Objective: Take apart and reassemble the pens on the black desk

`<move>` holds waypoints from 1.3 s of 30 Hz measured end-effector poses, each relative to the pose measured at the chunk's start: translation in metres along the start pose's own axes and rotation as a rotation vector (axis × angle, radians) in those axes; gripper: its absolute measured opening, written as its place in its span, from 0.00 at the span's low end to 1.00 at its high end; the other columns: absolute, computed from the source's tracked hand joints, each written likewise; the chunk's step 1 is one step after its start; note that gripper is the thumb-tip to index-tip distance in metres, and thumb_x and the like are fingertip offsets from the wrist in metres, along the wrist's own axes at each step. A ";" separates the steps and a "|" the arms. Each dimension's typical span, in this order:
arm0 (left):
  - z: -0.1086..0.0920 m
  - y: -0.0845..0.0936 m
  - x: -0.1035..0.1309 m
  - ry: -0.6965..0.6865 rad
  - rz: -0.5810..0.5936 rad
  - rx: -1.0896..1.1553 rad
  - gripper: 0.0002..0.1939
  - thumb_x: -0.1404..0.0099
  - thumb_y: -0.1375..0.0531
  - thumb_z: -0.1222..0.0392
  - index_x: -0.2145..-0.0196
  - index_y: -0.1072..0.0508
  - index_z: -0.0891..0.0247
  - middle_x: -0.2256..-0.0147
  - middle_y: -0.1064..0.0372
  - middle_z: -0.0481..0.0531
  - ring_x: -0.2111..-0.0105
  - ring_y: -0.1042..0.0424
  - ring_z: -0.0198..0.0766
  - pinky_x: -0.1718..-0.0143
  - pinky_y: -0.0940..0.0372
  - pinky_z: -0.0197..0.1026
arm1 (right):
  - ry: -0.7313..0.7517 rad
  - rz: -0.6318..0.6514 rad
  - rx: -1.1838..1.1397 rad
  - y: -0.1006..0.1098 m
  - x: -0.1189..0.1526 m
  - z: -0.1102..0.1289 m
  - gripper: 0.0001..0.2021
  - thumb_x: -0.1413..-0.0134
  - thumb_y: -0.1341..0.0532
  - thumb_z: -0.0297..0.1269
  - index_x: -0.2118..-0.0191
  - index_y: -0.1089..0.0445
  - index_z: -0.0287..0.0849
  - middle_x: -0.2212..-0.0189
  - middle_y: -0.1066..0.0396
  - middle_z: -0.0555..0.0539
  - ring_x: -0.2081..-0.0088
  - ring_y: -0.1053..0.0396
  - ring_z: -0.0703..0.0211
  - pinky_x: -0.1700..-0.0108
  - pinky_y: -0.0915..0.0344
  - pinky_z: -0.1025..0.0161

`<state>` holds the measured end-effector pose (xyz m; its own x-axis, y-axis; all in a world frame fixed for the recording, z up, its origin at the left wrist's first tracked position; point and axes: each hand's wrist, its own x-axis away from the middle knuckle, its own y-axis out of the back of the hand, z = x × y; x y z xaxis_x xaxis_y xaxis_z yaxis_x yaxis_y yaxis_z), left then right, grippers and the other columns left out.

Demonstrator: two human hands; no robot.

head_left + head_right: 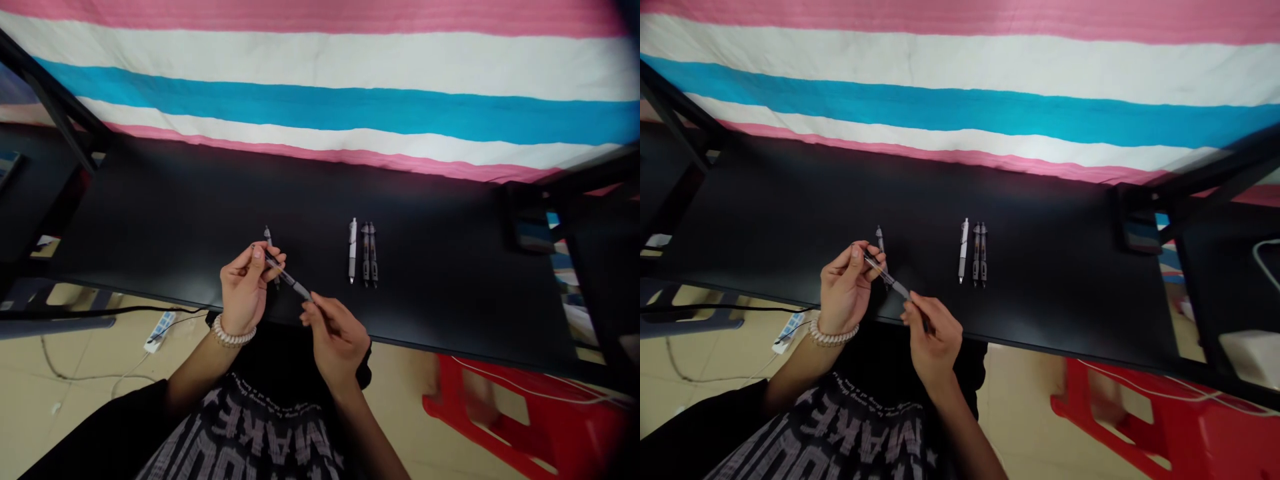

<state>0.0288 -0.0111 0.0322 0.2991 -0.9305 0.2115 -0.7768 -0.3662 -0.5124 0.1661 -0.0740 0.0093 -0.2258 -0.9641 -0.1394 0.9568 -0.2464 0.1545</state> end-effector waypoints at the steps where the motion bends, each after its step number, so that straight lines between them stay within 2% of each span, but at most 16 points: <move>1: 0.001 0.000 0.000 -0.009 0.000 -0.001 0.11 0.38 0.30 0.53 0.62 0.20 0.62 0.64 0.21 0.50 0.64 0.20 0.35 0.58 0.23 0.38 | 0.026 -0.023 -0.002 0.000 -0.001 0.000 0.06 0.40 0.33 0.34 0.58 0.21 0.46 0.64 0.20 0.47 0.68 0.22 0.60 0.67 0.21 0.63; 3: 0.003 0.000 0.001 -0.022 -0.003 -0.001 0.10 0.36 0.32 0.53 0.61 0.21 0.61 0.64 0.21 0.49 0.63 0.20 0.34 0.58 0.23 0.38 | 0.014 -0.027 -0.020 -0.001 -0.002 0.001 0.11 0.42 0.32 0.34 0.52 0.23 0.46 0.61 0.20 0.46 0.66 0.21 0.59 0.66 0.21 0.61; 5: 0.004 -0.001 0.003 -0.026 -0.005 -0.002 0.10 0.36 0.32 0.52 0.61 0.21 0.61 0.64 0.22 0.49 0.63 0.20 0.34 0.57 0.23 0.38 | -0.022 0.012 -0.035 -0.001 -0.004 0.002 0.13 0.38 0.35 0.33 0.49 0.24 0.46 0.67 0.20 0.48 0.73 0.23 0.62 0.72 0.22 0.64; 6: 0.005 -0.001 0.003 -0.027 -0.007 -0.003 0.11 0.36 0.32 0.52 0.61 0.21 0.61 0.64 0.22 0.49 0.63 0.20 0.34 0.58 0.24 0.38 | 0.002 0.018 -0.019 0.000 -0.004 0.003 0.11 0.38 0.35 0.32 0.51 0.23 0.46 0.68 0.20 0.49 0.74 0.23 0.63 0.72 0.22 0.64; 8: 0.004 0.000 0.001 -0.037 -0.030 0.004 0.11 0.36 0.32 0.52 0.61 0.21 0.61 0.64 0.21 0.49 0.64 0.20 0.33 0.57 0.24 0.38 | 0.144 -0.033 0.063 0.002 -0.006 0.004 0.07 0.39 0.34 0.28 0.58 0.20 0.46 0.66 0.20 0.48 0.70 0.22 0.61 0.68 0.21 0.62; 11: 0.000 0.001 -0.004 -0.057 -0.105 0.038 0.10 0.37 0.31 0.52 0.62 0.21 0.61 0.64 0.21 0.49 0.63 0.20 0.34 0.56 0.24 0.38 | 0.343 -0.137 0.207 0.007 -0.009 0.006 0.11 0.42 0.33 0.24 0.58 0.20 0.48 0.63 0.19 0.47 0.63 0.20 0.57 0.61 0.19 0.59; 13: -0.002 0.001 -0.007 -0.054 -0.128 0.054 0.11 0.38 0.30 0.53 0.62 0.20 0.62 0.64 0.21 0.50 0.63 0.20 0.34 0.56 0.24 0.37 | 0.401 -0.136 0.258 0.007 -0.010 0.007 0.13 0.42 0.33 0.24 0.56 0.21 0.48 0.63 0.19 0.47 0.64 0.20 0.57 0.61 0.19 0.58; 16: -0.002 -0.001 -0.006 -0.016 -0.086 0.064 0.11 0.38 0.30 0.53 0.62 0.20 0.62 0.65 0.21 0.50 0.64 0.20 0.33 0.57 0.24 0.36 | 0.460 -0.126 0.276 0.003 -0.009 0.006 0.15 0.41 0.34 0.23 0.53 0.21 0.49 0.61 0.19 0.47 0.64 0.19 0.56 0.61 0.18 0.58; 21: 0.007 -0.003 0.000 0.055 -0.045 0.066 0.10 0.36 0.31 0.54 0.61 0.21 0.61 0.64 0.22 0.49 0.63 0.21 0.32 0.57 0.24 0.35 | 0.538 -0.190 0.296 -0.007 -0.005 0.000 0.19 0.42 0.34 0.21 0.50 0.22 0.50 0.57 0.19 0.46 0.62 0.18 0.53 0.61 0.17 0.56; 23: 0.008 -0.001 -0.001 0.066 -0.034 0.067 0.10 0.36 0.31 0.54 0.61 0.21 0.61 0.64 0.22 0.49 0.63 0.21 0.32 0.57 0.24 0.35 | 0.451 -0.141 0.300 -0.008 -0.005 -0.002 0.14 0.40 0.35 0.24 0.52 0.21 0.48 0.62 0.18 0.47 0.66 0.19 0.55 0.63 0.18 0.59; 25: 0.008 0.001 -0.003 0.057 -0.015 0.060 0.09 0.36 0.32 0.54 0.61 0.21 0.60 0.63 0.22 0.49 0.62 0.21 0.32 0.57 0.24 0.36 | 0.266 -0.072 0.277 -0.007 -0.006 -0.003 0.11 0.36 0.36 0.30 0.50 0.23 0.45 0.67 0.18 0.48 0.70 0.19 0.58 0.66 0.19 0.62; 27: 0.007 0.002 -0.006 0.043 0.005 0.043 0.09 0.35 0.32 0.54 0.60 0.21 0.60 0.63 0.22 0.49 0.62 0.21 0.32 0.57 0.24 0.37 | 0.142 -0.029 0.240 -0.007 -0.005 -0.004 0.12 0.36 0.36 0.35 0.49 0.25 0.43 0.66 0.18 0.47 0.69 0.19 0.58 0.66 0.20 0.62; 31: 0.007 0.002 -0.007 0.036 0.015 0.031 0.09 0.35 0.32 0.54 0.60 0.21 0.61 0.63 0.22 0.50 0.62 0.21 0.33 0.57 0.24 0.37 | 0.048 0.017 0.179 -0.005 -0.003 -0.005 0.08 0.34 0.38 0.39 0.55 0.24 0.43 0.70 0.20 0.49 0.75 0.22 0.61 0.70 0.22 0.65; 34: 0.008 0.000 -0.005 0.038 0.001 0.055 0.09 0.36 0.32 0.54 0.61 0.20 0.61 0.64 0.23 0.50 0.63 0.21 0.32 0.58 0.24 0.36 | 0.007 0.010 0.178 -0.003 -0.003 0.000 0.10 0.36 0.37 0.41 0.55 0.24 0.42 0.72 0.21 0.50 0.78 0.24 0.63 0.73 0.24 0.66; 37: 0.010 -0.001 -0.003 0.042 -0.021 0.078 0.10 0.38 0.30 0.54 0.61 0.20 0.62 0.64 0.23 0.50 0.64 0.21 0.32 0.58 0.24 0.36 | -0.037 0.104 0.174 -0.001 -0.007 0.006 0.10 0.34 0.40 0.41 0.63 0.24 0.42 0.78 0.23 0.51 0.81 0.27 0.65 0.77 0.29 0.69; 39: 0.010 0.000 -0.003 0.049 -0.024 0.088 0.11 0.38 0.30 0.54 0.61 0.20 0.62 0.64 0.23 0.50 0.64 0.22 0.32 0.58 0.24 0.37 | -0.082 0.132 0.157 0.000 -0.009 0.009 0.12 0.34 0.40 0.43 0.62 0.25 0.41 0.76 0.23 0.50 0.80 0.27 0.64 0.77 0.29 0.69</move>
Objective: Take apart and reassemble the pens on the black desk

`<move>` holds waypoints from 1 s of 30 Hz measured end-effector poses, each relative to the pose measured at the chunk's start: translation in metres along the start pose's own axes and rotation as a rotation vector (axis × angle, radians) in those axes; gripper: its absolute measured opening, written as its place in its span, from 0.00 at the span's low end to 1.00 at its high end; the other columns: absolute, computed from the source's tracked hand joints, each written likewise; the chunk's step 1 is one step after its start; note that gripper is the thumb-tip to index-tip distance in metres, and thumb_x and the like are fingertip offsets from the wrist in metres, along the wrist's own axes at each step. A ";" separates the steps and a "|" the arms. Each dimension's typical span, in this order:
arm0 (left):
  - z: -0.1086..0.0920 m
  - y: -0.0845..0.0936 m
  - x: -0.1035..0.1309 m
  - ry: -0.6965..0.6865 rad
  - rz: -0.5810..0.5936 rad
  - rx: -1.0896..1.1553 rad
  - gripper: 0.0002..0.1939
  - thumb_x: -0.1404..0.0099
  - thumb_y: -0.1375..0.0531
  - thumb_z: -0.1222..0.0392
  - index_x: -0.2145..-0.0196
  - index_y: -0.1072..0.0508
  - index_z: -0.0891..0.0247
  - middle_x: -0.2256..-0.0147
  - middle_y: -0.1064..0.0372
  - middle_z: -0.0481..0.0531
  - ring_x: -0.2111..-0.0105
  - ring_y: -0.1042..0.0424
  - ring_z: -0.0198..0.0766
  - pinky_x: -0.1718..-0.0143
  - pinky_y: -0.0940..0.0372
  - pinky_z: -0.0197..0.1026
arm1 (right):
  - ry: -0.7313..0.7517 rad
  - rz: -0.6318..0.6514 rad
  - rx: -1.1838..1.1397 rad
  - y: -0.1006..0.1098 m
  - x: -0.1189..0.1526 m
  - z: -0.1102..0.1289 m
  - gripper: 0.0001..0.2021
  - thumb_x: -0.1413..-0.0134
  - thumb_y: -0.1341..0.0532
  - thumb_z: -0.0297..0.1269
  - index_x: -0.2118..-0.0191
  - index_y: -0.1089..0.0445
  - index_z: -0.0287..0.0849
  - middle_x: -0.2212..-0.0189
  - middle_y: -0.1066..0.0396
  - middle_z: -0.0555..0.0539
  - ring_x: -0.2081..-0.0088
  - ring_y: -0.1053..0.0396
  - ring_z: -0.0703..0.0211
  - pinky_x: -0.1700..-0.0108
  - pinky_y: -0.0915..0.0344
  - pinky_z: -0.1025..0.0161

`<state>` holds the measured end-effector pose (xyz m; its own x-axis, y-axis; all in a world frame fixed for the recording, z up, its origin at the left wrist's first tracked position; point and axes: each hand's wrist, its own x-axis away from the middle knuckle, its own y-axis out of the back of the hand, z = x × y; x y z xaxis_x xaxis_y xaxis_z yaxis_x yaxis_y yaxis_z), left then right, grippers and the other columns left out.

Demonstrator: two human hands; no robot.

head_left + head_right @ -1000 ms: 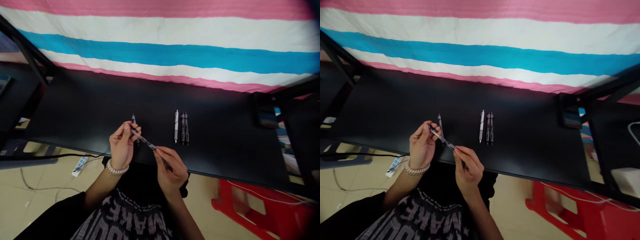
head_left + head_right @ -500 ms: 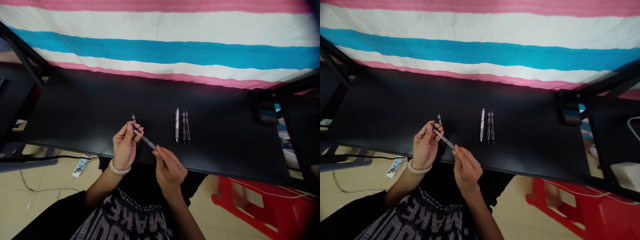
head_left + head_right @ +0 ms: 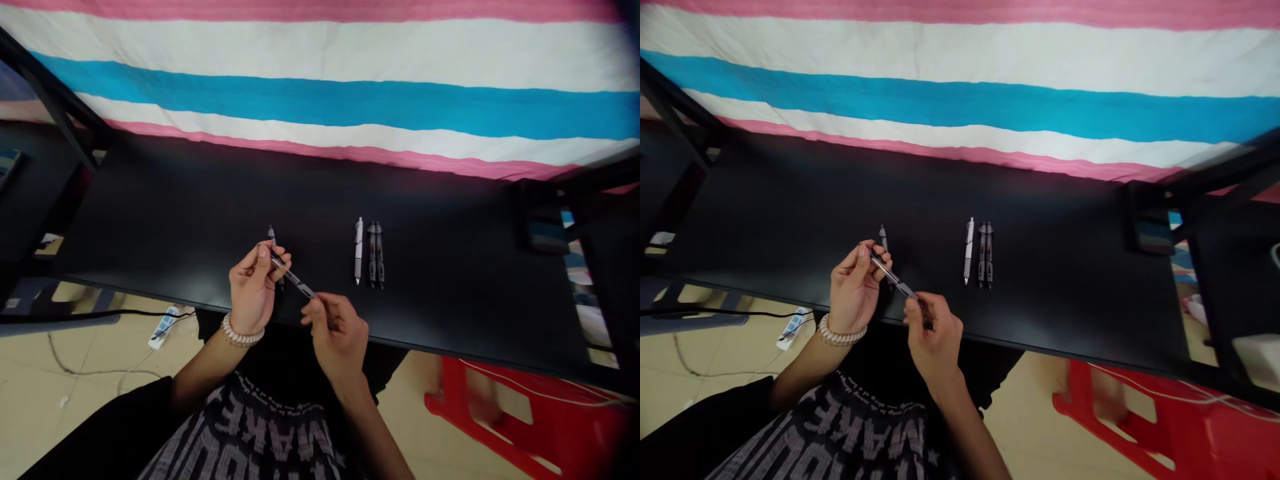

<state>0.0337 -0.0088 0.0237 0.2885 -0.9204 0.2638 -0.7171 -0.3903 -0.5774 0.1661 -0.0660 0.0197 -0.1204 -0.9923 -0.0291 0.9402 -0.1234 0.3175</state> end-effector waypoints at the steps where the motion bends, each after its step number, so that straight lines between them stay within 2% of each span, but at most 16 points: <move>1: -0.001 0.001 0.000 0.000 0.002 0.005 0.11 0.38 0.30 0.54 0.61 0.20 0.62 0.64 0.23 0.49 0.64 0.22 0.32 0.58 0.24 0.36 | -0.014 0.012 -0.020 0.000 -0.001 0.001 0.12 0.35 0.39 0.45 0.60 0.25 0.41 0.75 0.22 0.49 0.79 0.26 0.64 0.76 0.28 0.69; 3: -0.003 0.001 -0.002 -0.003 0.025 0.009 0.11 0.38 0.30 0.54 0.61 0.20 0.62 0.65 0.24 0.49 0.64 0.22 0.31 0.58 0.24 0.36 | -0.079 0.100 -0.124 -0.002 -0.002 0.000 0.14 0.36 0.39 0.48 0.60 0.25 0.41 0.79 0.25 0.51 0.83 0.31 0.65 0.80 0.33 0.70; 6: -0.010 0.000 -0.003 0.032 0.115 -0.003 0.11 0.38 0.30 0.54 0.62 0.22 0.61 0.64 0.26 0.48 0.65 0.23 0.31 0.59 0.25 0.35 | -0.281 0.305 -0.372 -0.009 0.001 -0.002 0.19 0.33 0.43 0.52 0.67 0.29 0.41 0.89 0.38 0.58 0.92 0.46 0.69 0.89 0.49 0.72; 8: -0.015 -0.003 -0.002 0.102 0.162 0.023 0.09 0.38 0.31 0.55 0.63 0.23 0.60 0.65 0.28 0.48 0.67 0.25 0.30 0.61 0.25 0.35 | -0.310 0.322 -0.412 -0.014 0.006 -0.004 0.20 0.33 0.44 0.53 0.68 0.30 0.42 0.89 0.38 0.58 0.91 0.45 0.69 0.88 0.49 0.72; 10: -0.019 -0.007 0.000 0.203 0.170 0.098 0.09 0.34 0.35 0.52 0.63 0.25 0.60 0.71 0.33 0.45 0.75 0.32 0.28 0.70 0.29 0.32 | -0.199 0.249 -0.292 -0.019 0.014 -0.005 0.17 0.33 0.44 0.49 0.65 0.28 0.41 0.85 0.33 0.55 0.87 0.39 0.68 0.84 0.42 0.71; 13: -0.023 -0.010 0.002 0.306 0.141 0.203 0.12 0.31 0.42 0.50 0.66 0.28 0.60 0.81 0.50 0.40 0.85 0.52 0.27 0.85 0.45 0.30 | 0.027 0.148 -0.076 -0.025 0.024 -0.008 0.12 0.32 0.44 0.41 0.61 0.26 0.41 0.80 0.30 0.52 0.81 0.33 0.65 0.76 0.34 0.69; 15: -0.025 -0.008 0.001 0.332 0.129 0.227 0.11 0.32 0.45 0.52 0.68 0.29 0.59 0.83 0.59 0.38 0.86 0.61 0.29 0.87 0.52 0.31 | 0.106 0.117 -0.020 -0.027 0.027 -0.011 0.10 0.32 0.44 0.37 0.58 0.26 0.41 0.79 0.29 0.52 0.80 0.31 0.65 0.74 0.32 0.68; 18: -0.027 -0.004 -0.002 0.389 0.139 0.222 0.11 0.34 0.47 0.54 0.71 0.31 0.59 0.84 0.63 0.38 0.85 0.65 0.30 0.87 0.54 0.33 | 0.180 0.088 0.035 -0.027 0.027 -0.016 0.10 0.32 0.44 0.36 0.55 0.26 0.41 0.78 0.27 0.52 0.79 0.30 0.63 0.73 0.30 0.67; 23: -0.029 -0.007 -0.005 0.357 0.188 0.166 0.09 0.34 0.46 0.55 0.67 0.29 0.59 0.85 0.56 0.39 0.86 0.58 0.30 0.85 0.51 0.33 | 0.252 0.091 0.110 -0.024 0.023 -0.018 0.10 0.31 0.44 0.36 0.56 0.26 0.39 0.77 0.27 0.50 0.79 0.29 0.62 0.73 0.31 0.67; 25: -0.025 -0.008 -0.007 0.317 0.245 0.098 0.11 0.32 0.46 0.52 0.64 0.28 0.59 0.84 0.48 0.40 0.86 0.49 0.29 0.83 0.46 0.33 | 0.261 0.084 0.139 -0.022 0.020 -0.018 0.11 0.31 0.45 0.36 0.57 0.25 0.38 0.78 0.27 0.50 0.79 0.29 0.63 0.73 0.32 0.67; 26: -0.022 -0.007 -0.009 0.280 0.283 0.033 0.14 0.31 0.47 0.48 0.60 0.28 0.59 0.81 0.40 0.43 0.83 0.41 0.31 0.80 0.41 0.34 | 0.256 0.063 0.164 -0.021 0.018 -0.019 0.12 0.31 0.45 0.36 0.57 0.25 0.38 0.78 0.26 0.50 0.79 0.29 0.63 0.73 0.32 0.67; 28: -0.016 -0.002 -0.014 0.142 0.352 -0.188 0.25 0.31 0.48 0.37 0.50 0.29 0.58 0.68 0.27 0.52 0.70 0.27 0.37 0.68 0.31 0.40 | 0.220 -0.011 0.250 -0.016 0.011 -0.022 0.14 0.31 0.45 0.38 0.58 0.24 0.38 0.76 0.25 0.48 0.79 0.29 0.63 0.73 0.32 0.67; 30: -0.011 0.008 -0.020 -0.112 0.345 -0.526 0.30 0.34 0.42 0.36 0.43 0.33 0.57 0.53 0.27 0.59 0.56 0.25 0.43 0.55 0.30 0.45 | 0.160 -0.121 0.377 -0.007 0.001 -0.027 0.16 0.32 0.45 0.42 0.60 0.23 0.38 0.77 0.24 0.48 0.79 0.30 0.63 0.73 0.34 0.66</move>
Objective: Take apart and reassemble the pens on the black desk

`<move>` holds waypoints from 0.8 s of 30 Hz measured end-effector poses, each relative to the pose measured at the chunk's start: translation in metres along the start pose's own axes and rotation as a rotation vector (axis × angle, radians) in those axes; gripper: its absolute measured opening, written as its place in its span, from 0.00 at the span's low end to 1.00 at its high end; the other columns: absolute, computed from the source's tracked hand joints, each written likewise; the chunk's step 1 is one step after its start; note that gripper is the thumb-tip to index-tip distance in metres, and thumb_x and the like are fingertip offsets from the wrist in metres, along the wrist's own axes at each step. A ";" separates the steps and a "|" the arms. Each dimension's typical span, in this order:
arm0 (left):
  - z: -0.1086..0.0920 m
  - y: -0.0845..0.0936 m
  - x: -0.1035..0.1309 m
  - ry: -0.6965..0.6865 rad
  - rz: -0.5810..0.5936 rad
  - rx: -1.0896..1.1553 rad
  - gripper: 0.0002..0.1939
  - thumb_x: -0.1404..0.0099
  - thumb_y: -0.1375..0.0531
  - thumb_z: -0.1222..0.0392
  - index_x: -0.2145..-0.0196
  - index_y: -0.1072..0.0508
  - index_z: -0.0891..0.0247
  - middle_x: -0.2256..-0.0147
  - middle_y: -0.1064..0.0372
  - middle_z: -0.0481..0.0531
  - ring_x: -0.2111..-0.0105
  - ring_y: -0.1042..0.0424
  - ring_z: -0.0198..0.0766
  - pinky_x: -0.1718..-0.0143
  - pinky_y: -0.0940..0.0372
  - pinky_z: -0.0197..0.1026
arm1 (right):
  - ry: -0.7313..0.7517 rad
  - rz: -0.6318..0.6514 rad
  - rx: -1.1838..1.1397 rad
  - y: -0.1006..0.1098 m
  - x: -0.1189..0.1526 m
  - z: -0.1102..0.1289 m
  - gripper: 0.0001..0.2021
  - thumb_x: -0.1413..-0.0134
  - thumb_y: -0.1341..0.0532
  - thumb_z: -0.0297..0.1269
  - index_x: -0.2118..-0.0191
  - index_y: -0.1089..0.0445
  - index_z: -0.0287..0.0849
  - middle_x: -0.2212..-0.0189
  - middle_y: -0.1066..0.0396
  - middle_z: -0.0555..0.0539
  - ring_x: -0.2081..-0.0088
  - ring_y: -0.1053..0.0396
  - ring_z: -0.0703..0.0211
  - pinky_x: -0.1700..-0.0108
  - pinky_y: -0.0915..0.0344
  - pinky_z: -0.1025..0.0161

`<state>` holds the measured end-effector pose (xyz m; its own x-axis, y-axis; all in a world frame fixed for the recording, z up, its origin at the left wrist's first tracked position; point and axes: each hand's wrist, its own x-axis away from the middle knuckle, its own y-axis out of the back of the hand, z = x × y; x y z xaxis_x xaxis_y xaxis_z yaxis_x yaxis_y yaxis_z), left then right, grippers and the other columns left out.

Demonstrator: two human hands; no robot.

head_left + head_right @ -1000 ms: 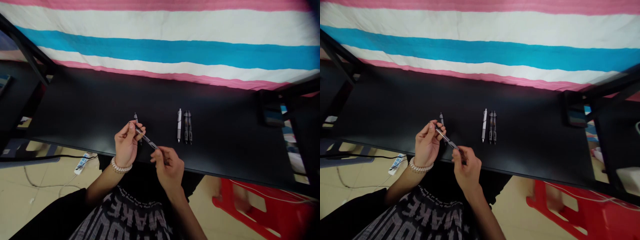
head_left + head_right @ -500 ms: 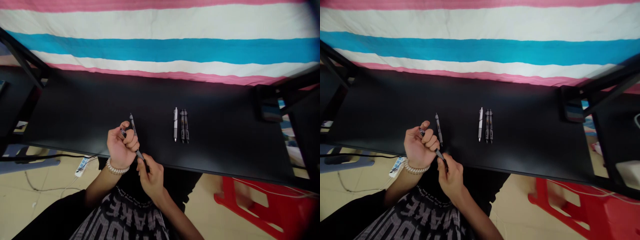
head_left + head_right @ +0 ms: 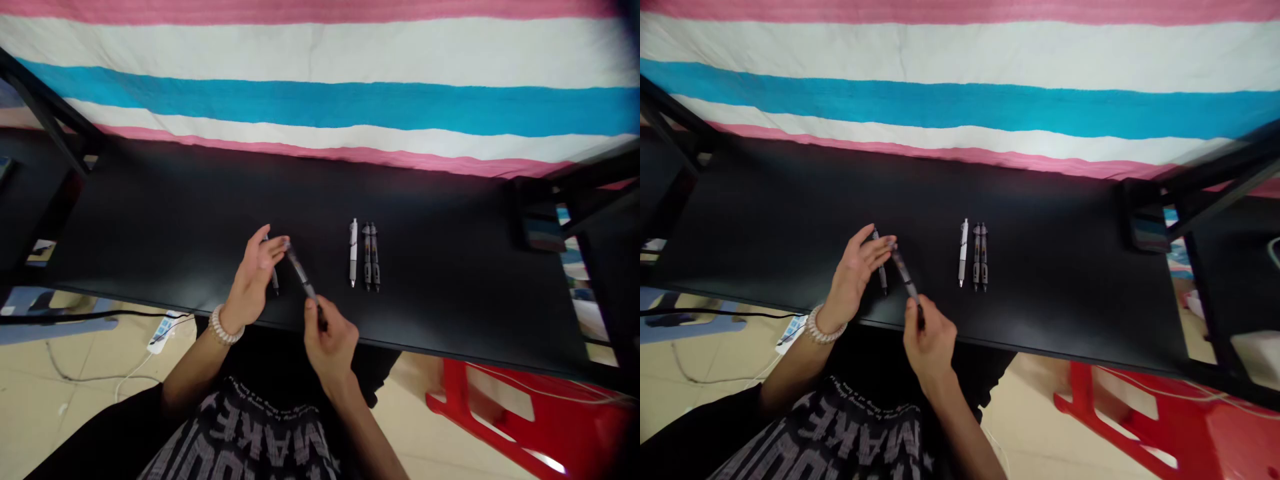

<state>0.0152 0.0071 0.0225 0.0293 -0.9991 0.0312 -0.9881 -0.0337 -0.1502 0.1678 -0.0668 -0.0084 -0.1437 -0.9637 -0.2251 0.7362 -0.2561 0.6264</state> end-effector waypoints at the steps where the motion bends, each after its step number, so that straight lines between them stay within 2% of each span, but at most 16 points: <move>1: 0.004 0.005 -0.001 -0.068 -0.063 -0.220 0.30 0.35 0.38 0.39 0.42 0.34 0.57 0.49 0.29 0.60 0.54 0.26 0.44 0.53 0.30 0.46 | -0.045 -0.043 0.078 0.003 -0.005 -0.005 0.17 0.32 0.44 0.44 0.61 0.23 0.37 0.78 0.25 0.48 0.79 0.30 0.62 0.73 0.35 0.65; 3: 0.011 0.014 -0.004 -0.143 -0.178 -0.613 0.30 0.36 0.35 0.44 0.42 0.33 0.60 0.49 0.31 0.62 0.57 0.27 0.44 0.54 0.30 0.48 | -0.160 -0.103 0.219 0.010 -0.014 -0.016 0.19 0.34 0.43 0.47 0.53 0.24 0.36 0.80 0.28 0.50 0.79 0.30 0.60 0.74 0.37 0.64; 6: 0.016 0.021 -0.013 -0.160 -0.180 -0.962 0.30 0.37 0.34 0.47 0.42 0.33 0.65 0.58 0.30 0.60 0.62 0.28 0.45 0.56 0.30 0.51 | -0.302 -0.142 0.328 0.018 -0.020 -0.024 0.30 0.38 0.41 0.48 0.36 0.37 0.34 0.80 0.31 0.55 0.79 0.32 0.59 0.73 0.38 0.63; 8: 0.019 0.022 -0.022 -0.150 -0.157 -1.061 0.30 0.37 0.34 0.49 0.43 0.32 0.68 0.64 0.29 0.58 0.62 0.27 0.49 0.55 0.31 0.54 | -0.322 -0.171 0.309 0.018 -0.019 -0.023 0.30 0.39 0.40 0.47 0.36 0.39 0.36 0.79 0.32 0.56 0.78 0.32 0.60 0.72 0.38 0.63; 10: 0.019 0.023 -0.031 -0.135 -0.148 -1.099 0.25 0.37 0.34 0.54 0.46 0.29 0.70 0.69 0.29 0.56 0.64 0.26 0.50 0.55 0.31 0.54 | -0.286 -0.158 0.219 0.014 -0.015 -0.018 0.23 0.39 0.40 0.45 0.42 0.34 0.38 0.78 0.33 0.56 0.78 0.33 0.62 0.71 0.37 0.64; 13: 0.018 0.023 -0.039 -0.095 -0.067 -0.921 0.13 0.37 0.37 0.62 0.54 0.26 0.67 0.74 0.29 0.51 0.72 0.27 0.42 0.62 0.29 0.47 | -0.216 -0.020 0.008 0.002 -0.009 -0.005 0.17 0.38 0.40 0.44 0.49 0.30 0.40 0.77 0.31 0.55 0.79 0.35 0.64 0.71 0.35 0.65; 16: 0.013 0.019 -0.033 0.022 0.013 -0.448 0.12 0.36 0.35 0.58 0.56 0.26 0.63 0.73 0.27 0.49 0.78 0.28 0.35 0.73 0.29 0.39 | -0.221 0.124 -0.259 -0.008 -0.008 0.008 0.18 0.36 0.40 0.44 0.45 0.31 0.39 0.71 0.24 0.49 0.74 0.28 0.62 0.70 0.30 0.65; 17: 0.011 0.016 -0.029 0.054 0.004 -0.298 0.14 0.37 0.34 0.56 0.55 0.27 0.63 0.72 0.27 0.49 0.77 0.27 0.35 0.75 0.29 0.37 | -0.237 0.173 -0.365 -0.011 -0.009 0.013 0.19 0.34 0.42 0.44 0.44 0.32 0.39 0.69 0.23 0.48 0.72 0.26 0.62 0.69 0.29 0.65; 19: 0.005 0.010 -0.018 0.039 -0.087 -0.123 0.16 0.38 0.32 0.56 0.55 0.27 0.62 0.71 0.26 0.48 0.76 0.27 0.33 0.76 0.29 0.35 | -0.283 0.266 -0.567 -0.013 -0.010 0.020 0.18 0.31 0.45 0.45 0.45 0.29 0.39 0.70 0.23 0.47 0.74 0.26 0.63 0.73 0.29 0.66; 21: 0.000 0.004 -0.008 0.013 -0.132 -0.028 0.16 0.38 0.31 0.56 0.54 0.25 0.61 0.69 0.25 0.49 0.75 0.26 0.32 0.73 0.27 0.33 | -0.331 0.289 -0.690 -0.013 -0.010 0.025 0.17 0.31 0.45 0.45 0.51 0.25 0.40 0.75 0.25 0.50 0.80 0.30 0.66 0.79 0.33 0.69; 24: -0.006 0.001 -0.002 0.032 -0.135 0.081 0.14 0.35 0.33 0.54 0.53 0.23 0.60 0.65 0.23 0.52 0.69 0.22 0.34 0.67 0.23 0.37 | -0.344 0.198 -0.705 -0.011 -0.009 0.029 0.13 0.34 0.40 0.43 0.56 0.22 0.40 0.79 0.29 0.53 0.83 0.35 0.68 0.81 0.36 0.71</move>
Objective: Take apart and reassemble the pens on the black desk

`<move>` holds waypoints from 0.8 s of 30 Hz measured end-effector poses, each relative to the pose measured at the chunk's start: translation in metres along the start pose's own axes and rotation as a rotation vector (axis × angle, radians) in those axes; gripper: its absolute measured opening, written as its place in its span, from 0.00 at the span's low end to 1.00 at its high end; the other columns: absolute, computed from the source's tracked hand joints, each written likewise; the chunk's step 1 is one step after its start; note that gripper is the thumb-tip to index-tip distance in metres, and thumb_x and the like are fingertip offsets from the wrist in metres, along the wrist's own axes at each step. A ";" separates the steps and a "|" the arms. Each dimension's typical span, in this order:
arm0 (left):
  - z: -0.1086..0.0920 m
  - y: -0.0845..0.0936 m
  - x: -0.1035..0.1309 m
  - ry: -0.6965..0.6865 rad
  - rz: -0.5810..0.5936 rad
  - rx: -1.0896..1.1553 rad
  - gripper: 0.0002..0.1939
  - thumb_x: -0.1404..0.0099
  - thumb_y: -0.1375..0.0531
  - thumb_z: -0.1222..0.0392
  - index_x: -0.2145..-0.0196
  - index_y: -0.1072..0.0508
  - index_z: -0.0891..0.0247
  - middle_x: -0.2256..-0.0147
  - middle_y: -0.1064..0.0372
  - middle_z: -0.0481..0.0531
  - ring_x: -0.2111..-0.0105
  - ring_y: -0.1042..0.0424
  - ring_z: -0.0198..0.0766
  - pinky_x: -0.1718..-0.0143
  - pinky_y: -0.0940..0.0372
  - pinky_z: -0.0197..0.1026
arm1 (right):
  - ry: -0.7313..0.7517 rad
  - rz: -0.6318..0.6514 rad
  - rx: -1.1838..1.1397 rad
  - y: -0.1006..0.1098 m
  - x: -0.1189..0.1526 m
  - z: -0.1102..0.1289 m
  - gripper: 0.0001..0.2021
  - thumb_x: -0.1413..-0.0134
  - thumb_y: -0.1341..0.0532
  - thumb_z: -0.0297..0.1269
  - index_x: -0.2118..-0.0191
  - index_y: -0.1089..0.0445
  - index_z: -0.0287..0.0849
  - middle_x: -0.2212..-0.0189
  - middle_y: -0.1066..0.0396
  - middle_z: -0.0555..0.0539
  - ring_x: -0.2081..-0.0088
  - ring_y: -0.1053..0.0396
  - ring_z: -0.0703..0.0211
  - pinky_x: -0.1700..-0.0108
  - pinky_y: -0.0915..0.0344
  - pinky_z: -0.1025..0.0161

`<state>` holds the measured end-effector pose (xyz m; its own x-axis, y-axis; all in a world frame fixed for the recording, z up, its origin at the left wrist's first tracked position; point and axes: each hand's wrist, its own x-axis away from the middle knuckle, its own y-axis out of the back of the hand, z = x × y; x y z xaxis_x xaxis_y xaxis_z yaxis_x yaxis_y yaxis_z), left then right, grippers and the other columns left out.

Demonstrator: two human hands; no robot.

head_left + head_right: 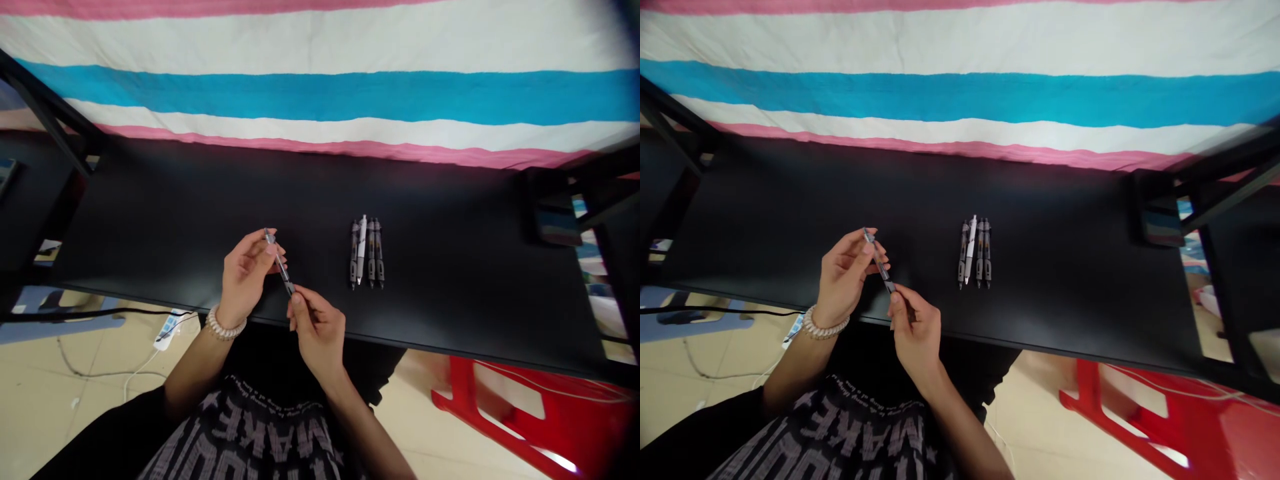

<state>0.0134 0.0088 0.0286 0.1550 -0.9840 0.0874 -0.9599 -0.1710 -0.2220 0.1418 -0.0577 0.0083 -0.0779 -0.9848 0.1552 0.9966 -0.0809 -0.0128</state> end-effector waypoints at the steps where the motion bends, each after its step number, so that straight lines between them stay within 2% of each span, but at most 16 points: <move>1: -0.001 0.000 0.001 0.008 -0.007 0.025 0.14 0.35 0.33 0.53 0.54 0.22 0.60 0.65 0.22 0.53 0.68 0.21 0.35 0.66 0.22 0.38 | 0.022 -0.018 0.010 0.000 0.001 0.000 0.12 0.35 0.38 0.42 0.57 0.21 0.41 0.79 0.30 0.53 0.83 0.35 0.69 0.82 0.37 0.71; 5: 0.002 -0.002 0.002 -0.029 -0.106 0.036 0.11 0.36 0.32 0.55 0.58 0.19 0.62 0.66 0.20 0.53 0.72 0.20 0.34 0.68 0.22 0.35 | 0.172 -0.044 0.105 0.002 0.005 -0.003 0.10 0.34 0.39 0.35 0.55 0.20 0.42 0.78 0.28 0.53 0.83 0.34 0.69 0.81 0.33 0.71; 8: 0.006 -0.008 0.005 -0.050 -0.172 0.066 0.10 0.36 0.32 0.56 0.58 0.19 0.62 0.65 0.20 0.52 0.72 0.20 0.34 0.68 0.22 0.35 | 0.469 -0.186 0.274 0.002 0.005 -0.012 0.14 0.36 0.38 0.27 0.49 0.22 0.45 0.69 0.21 0.49 0.76 0.25 0.65 0.71 0.23 0.67; 11: 0.008 -0.016 0.009 -0.051 -0.210 0.117 0.10 0.36 0.32 0.55 0.59 0.19 0.62 0.66 0.20 0.52 0.72 0.19 0.34 0.68 0.22 0.35 | 0.723 -0.322 0.462 0.004 0.001 -0.024 0.23 0.40 0.36 0.22 0.41 0.27 0.50 0.60 0.18 0.46 0.68 0.20 0.60 0.63 0.19 0.64; 14: 0.009 -0.023 0.012 -0.050 -0.249 0.148 0.10 0.37 0.31 0.55 0.60 0.19 0.62 0.67 0.20 0.51 0.72 0.19 0.35 0.69 0.22 0.35 | 0.846 -0.402 0.599 0.007 -0.004 -0.034 0.30 0.42 0.34 0.21 0.37 0.32 0.51 0.59 0.18 0.47 0.66 0.19 0.58 0.62 0.18 0.64; 18: 0.011 -0.027 0.010 -0.046 -0.331 0.151 0.10 0.38 0.30 0.55 0.62 0.19 0.64 0.69 0.21 0.51 0.73 0.20 0.33 0.71 0.23 0.34 | 0.977 -0.433 0.695 0.011 -0.010 -0.034 0.29 0.43 0.33 0.20 0.37 0.31 0.47 0.61 0.18 0.45 0.67 0.19 0.58 0.62 0.18 0.64; 20: 0.012 -0.026 0.008 -0.042 -0.364 0.157 0.10 0.40 0.29 0.56 0.62 0.18 0.64 0.69 0.21 0.51 0.74 0.21 0.33 0.71 0.23 0.34 | 0.952 -0.387 0.655 0.012 -0.012 -0.028 0.25 0.43 0.33 0.20 0.43 0.26 0.47 0.61 0.19 0.45 0.66 0.19 0.58 0.61 0.19 0.64; 21: 0.012 -0.026 0.006 -0.039 -0.372 0.167 0.11 0.40 0.29 0.55 0.62 0.18 0.64 0.69 0.20 0.51 0.74 0.21 0.33 0.71 0.23 0.34 | 0.877 -0.351 0.602 0.013 -0.012 -0.024 0.22 0.43 0.33 0.22 0.45 0.25 0.47 0.60 0.19 0.45 0.64 0.19 0.58 0.60 0.19 0.63; 24: 0.011 -0.023 0.003 -0.039 -0.389 0.198 0.11 0.41 0.29 0.55 0.62 0.19 0.62 0.67 0.19 0.51 0.73 0.20 0.33 0.70 0.23 0.35 | 0.508 -0.200 0.356 0.015 -0.013 -0.013 0.16 0.39 0.34 0.29 0.47 0.25 0.46 0.62 0.20 0.47 0.64 0.19 0.59 0.64 0.18 0.62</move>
<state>0.0386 0.0089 0.0236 0.5087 -0.8448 0.1659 -0.7654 -0.5320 -0.3622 0.1573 -0.0484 -0.0070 -0.1777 -0.9130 -0.3672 0.9024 -0.3000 0.3092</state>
